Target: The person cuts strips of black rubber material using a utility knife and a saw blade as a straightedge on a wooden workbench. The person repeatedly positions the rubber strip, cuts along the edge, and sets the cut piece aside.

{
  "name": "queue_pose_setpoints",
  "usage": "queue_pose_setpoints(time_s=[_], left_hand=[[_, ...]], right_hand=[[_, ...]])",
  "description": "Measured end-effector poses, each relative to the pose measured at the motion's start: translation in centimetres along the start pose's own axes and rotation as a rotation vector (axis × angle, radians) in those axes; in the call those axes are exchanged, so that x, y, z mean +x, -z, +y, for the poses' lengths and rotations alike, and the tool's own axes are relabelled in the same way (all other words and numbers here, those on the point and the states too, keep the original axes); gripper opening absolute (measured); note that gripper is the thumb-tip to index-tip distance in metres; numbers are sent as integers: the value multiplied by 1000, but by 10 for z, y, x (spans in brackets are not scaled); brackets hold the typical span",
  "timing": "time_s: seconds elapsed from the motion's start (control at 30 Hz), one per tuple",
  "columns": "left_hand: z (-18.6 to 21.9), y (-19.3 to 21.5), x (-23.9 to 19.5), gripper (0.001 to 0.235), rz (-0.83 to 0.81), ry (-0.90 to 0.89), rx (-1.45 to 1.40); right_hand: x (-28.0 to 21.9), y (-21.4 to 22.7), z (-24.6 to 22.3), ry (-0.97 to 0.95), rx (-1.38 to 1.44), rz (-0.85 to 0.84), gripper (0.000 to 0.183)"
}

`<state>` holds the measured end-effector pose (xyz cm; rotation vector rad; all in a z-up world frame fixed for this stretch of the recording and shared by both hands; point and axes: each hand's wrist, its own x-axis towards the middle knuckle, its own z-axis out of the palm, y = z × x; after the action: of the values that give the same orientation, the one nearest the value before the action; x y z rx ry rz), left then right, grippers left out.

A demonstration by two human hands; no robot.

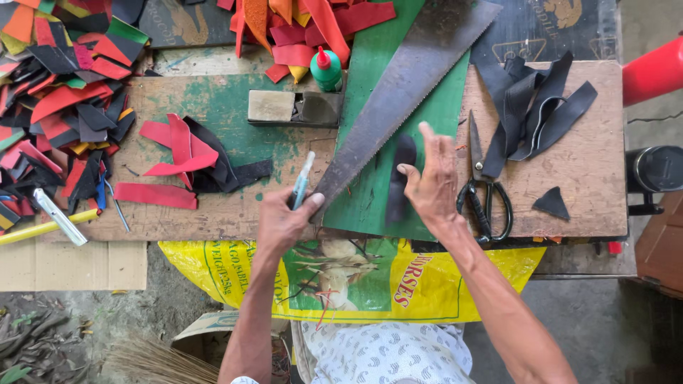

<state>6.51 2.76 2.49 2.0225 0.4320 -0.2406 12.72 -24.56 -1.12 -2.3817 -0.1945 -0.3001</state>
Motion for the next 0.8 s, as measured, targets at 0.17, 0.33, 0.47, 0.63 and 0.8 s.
queue_pose_setpoints(time_s=[0.17, 0.33, 0.47, 0.63, 0.8], left_hand=[[7, 22, 10, 22, 3, 162, -517], [22, 33, 10, 24, 16, 112, -562], [31, 33, 10, 24, 26, 103, -535], [29, 33, 7, 25, 12, 100, -537], [27, 32, 8, 25, -2, 93, -542]], right_hand=[[-23, -3, -25, 260, -101, -66, 62], [-41, -27, -74, 281, 99, -322, 82], [-64, -22, -101, 299, 437, -622, 76], [-67, -24, -110, 251, 56, -214, 80], [-97, 3, -102, 18, 708, -582, 56]])
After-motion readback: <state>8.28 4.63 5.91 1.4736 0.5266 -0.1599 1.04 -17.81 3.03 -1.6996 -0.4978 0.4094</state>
